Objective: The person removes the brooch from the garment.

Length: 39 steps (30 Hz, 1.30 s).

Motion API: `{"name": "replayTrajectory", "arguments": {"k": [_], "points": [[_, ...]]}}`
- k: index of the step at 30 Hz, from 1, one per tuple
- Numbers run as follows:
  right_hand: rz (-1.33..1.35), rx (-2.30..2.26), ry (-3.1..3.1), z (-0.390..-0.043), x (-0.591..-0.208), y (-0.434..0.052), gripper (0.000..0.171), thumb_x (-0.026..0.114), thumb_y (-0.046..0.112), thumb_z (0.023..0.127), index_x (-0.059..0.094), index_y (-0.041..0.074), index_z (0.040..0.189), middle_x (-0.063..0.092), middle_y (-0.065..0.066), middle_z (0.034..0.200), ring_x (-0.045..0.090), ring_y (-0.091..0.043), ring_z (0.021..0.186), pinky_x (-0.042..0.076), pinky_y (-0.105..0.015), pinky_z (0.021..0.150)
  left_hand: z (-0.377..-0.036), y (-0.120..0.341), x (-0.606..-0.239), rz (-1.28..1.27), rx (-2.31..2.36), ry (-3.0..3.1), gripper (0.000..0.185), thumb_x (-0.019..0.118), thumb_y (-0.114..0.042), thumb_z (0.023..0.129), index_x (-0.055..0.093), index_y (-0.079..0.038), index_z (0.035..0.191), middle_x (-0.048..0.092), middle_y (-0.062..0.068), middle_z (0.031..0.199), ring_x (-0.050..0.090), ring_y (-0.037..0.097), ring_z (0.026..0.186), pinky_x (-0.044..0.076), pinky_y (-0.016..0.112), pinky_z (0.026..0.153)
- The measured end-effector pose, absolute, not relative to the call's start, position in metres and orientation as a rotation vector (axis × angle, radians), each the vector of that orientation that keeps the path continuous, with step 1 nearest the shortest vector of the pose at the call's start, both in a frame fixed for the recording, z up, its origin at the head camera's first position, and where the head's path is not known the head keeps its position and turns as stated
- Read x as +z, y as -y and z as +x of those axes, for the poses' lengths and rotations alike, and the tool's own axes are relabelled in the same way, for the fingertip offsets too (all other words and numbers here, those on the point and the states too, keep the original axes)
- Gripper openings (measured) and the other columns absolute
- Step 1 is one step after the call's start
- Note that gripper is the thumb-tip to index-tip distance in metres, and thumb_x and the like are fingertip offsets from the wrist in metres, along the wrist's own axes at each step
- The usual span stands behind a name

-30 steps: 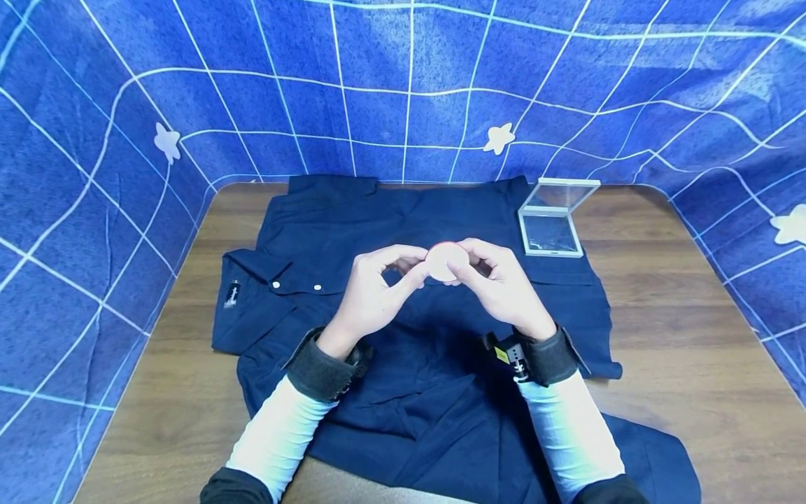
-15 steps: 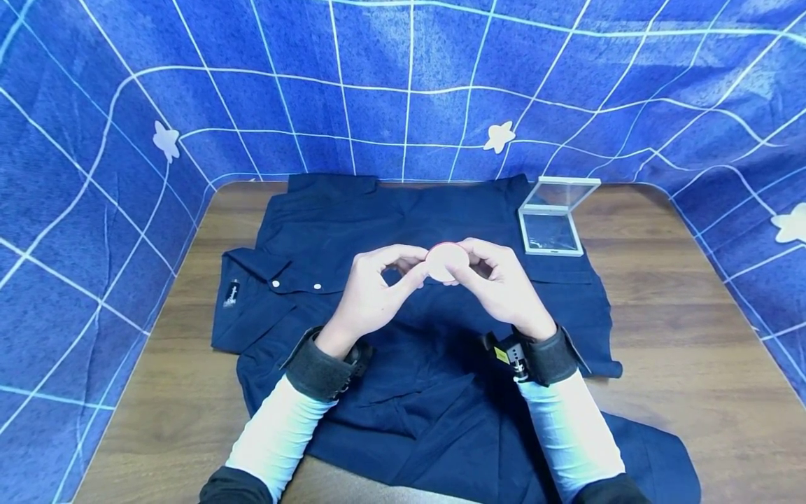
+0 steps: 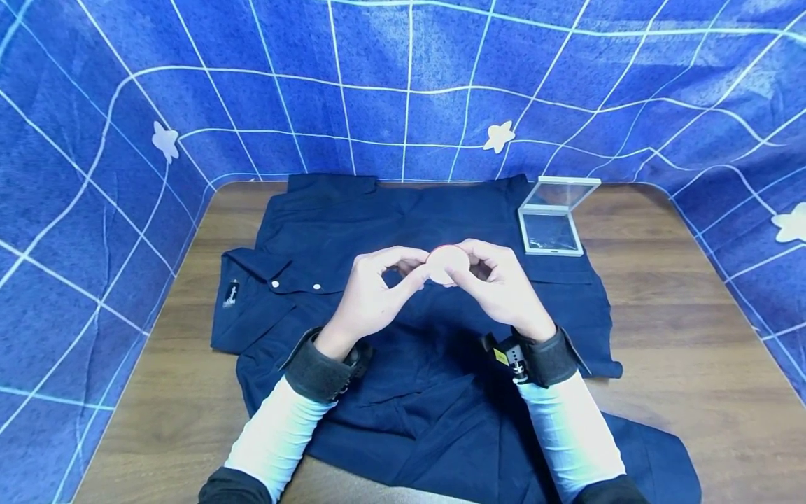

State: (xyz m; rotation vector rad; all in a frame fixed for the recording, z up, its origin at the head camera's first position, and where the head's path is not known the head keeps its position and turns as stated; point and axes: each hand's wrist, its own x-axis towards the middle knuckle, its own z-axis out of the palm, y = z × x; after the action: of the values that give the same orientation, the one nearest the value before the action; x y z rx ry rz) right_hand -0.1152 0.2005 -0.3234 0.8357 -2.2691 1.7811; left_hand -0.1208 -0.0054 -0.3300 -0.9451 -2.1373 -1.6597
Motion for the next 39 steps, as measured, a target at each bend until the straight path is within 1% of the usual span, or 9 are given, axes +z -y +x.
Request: {"name": "replayTrajectory", "arguments": {"k": [4,12,18,22,25,27,32,36,39], "points": [[0.851,1.773,2.255,-0.1155,-0.3240,-0.2001,0.013,0.062,0.012,0.096,0.066,0.002,0.090,0.055,0.004,0.079,0.046,-0.011,0.060,0.034,-0.026,0.049,-0.1200,0.0054,-0.3299,-0.950,-1.659,2.136,0.018,0.071,0.002,0.085,0.072,0.004,0.103,0.072,0.013,0.081,0.068,0.016,0.067,0.055,0.026,0.065],[0.849,1.736,2.231,-0.1153,-0.3252,-0.1983,0.015,0.063,0.009,0.095,0.069,-0.002,0.102,0.058,0.005,0.079,0.047,-0.010,0.058,0.034,-0.025,0.047,-0.1195,0.0058,-0.3303,-0.939,-1.659,2.143,0.018,0.071,0.001,0.086,0.072,0.003,0.103,0.073,0.013,0.081,0.068,0.016,0.068,0.054,0.025,0.065],[0.843,1.725,2.213,-0.1151,-0.3246,-0.1974,0.014,0.064,0.007,0.094,0.069,-0.004,0.101,0.060,0.007,0.077,0.051,-0.007,0.060,0.039,-0.021,0.049,-0.1195,0.0053,-0.3298,-0.934,-1.651,2.148,0.017,0.071,0.001,0.086,0.072,0.003,0.103,0.072,0.013,0.080,0.068,0.016,0.067,0.054,0.024,0.065],[0.828,1.701,2.212,-0.1152,-0.3263,-0.1976,0.012,0.064,0.006,0.093,0.069,-0.004,0.099,0.058,0.008,0.074,0.049,-0.005,0.058,0.038,-0.020,0.048,-0.1193,0.0047,-0.3291,-0.940,-1.648,2.144,0.017,0.071,0.001,0.086,0.072,0.004,0.102,0.072,0.013,0.080,0.068,0.016,0.067,0.054,0.024,0.064],[0.818,1.676,2.207,-0.1158,-0.3281,-0.1970,0.011,0.065,0.004,0.092,0.069,-0.004,0.099,0.059,0.004,0.072,0.050,-0.004,0.058,0.039,-0.019,0.048,-0.1192,0.0047,-0.3285,-0.942,-1.642,2.142,0.017,0.071,0.001,0.086,0.071,0.004,0.102,0.072,0.013,0.080,0.068,0.017,0.067,0.053,0.025,0.064],[0.819,1.639,2.207,-0.1164,-0.3291,-0.1966,0.013,0.065,0.003,0.092,0.068,-0.004,0.103,0.063,-0.001,0.074,0.052,-0.004,0.059,0.042,-0.019,0.049,-0.1195,0.0047,-0.3284,-0.945,-1.638,2.143,0.017,0.070,0.001,0.086,0.071,0.004,0.103,0.072,0.013,0.081,0.068,0.017,0.067,0.054,0.025,0.064],[0.842,1.530,2.205,-0.1174,-0.3310,-0.1962,0.027,0.066,-0.002,0.089,0.064,-0.004,0.115,0.071,-0.013,0.083,0.056,-0.004,0.064,0.043,-0.019,0.052,-0.1207,0.0053,-0.3292,-0.964,-1.639,2.144,0.017,0.070,0.003,0.086,0.071,0.005,0.103,0.071,0.013,0.080,0.067,0.017,0.069,0.054,0.027,0.064],[0.842,1.506,2.197,-0.1176,-0.3322,-0.1955,0.032,0.065,-0.005,0.087,0.062,-0.004,0.119,0.072,-0.013,0.084,0.057,-0.003,0.065,0.042,-0.019,0.052,-0.1210,0.0055,-0.3293,-0.973,-1.644,2.143,0.017,0.069,0.004,0.085,0.070,0.006,0.103,0.071,0.014,0.080,0.066,0.018,0.069,0.055,0.027,0.065],[0.837,1.477,2.191,-0.1175,-0.3331,-0.1945,0.035,0.065,-0.006,0.086,0.061,-0.003,0.121,0.071,-0.012,0.080,0.056,-0.003,0.063,0.041,-0.018,0.051,-0.1207,0.0055,-0.3294,-0.971,-1.643,2.149,0.018,0.069,0.004,0.085,0.070,0.006,0.103,0.071,0.014,0.080,0.066,0.019,0.069,0.055,0.028,0.066]]}}
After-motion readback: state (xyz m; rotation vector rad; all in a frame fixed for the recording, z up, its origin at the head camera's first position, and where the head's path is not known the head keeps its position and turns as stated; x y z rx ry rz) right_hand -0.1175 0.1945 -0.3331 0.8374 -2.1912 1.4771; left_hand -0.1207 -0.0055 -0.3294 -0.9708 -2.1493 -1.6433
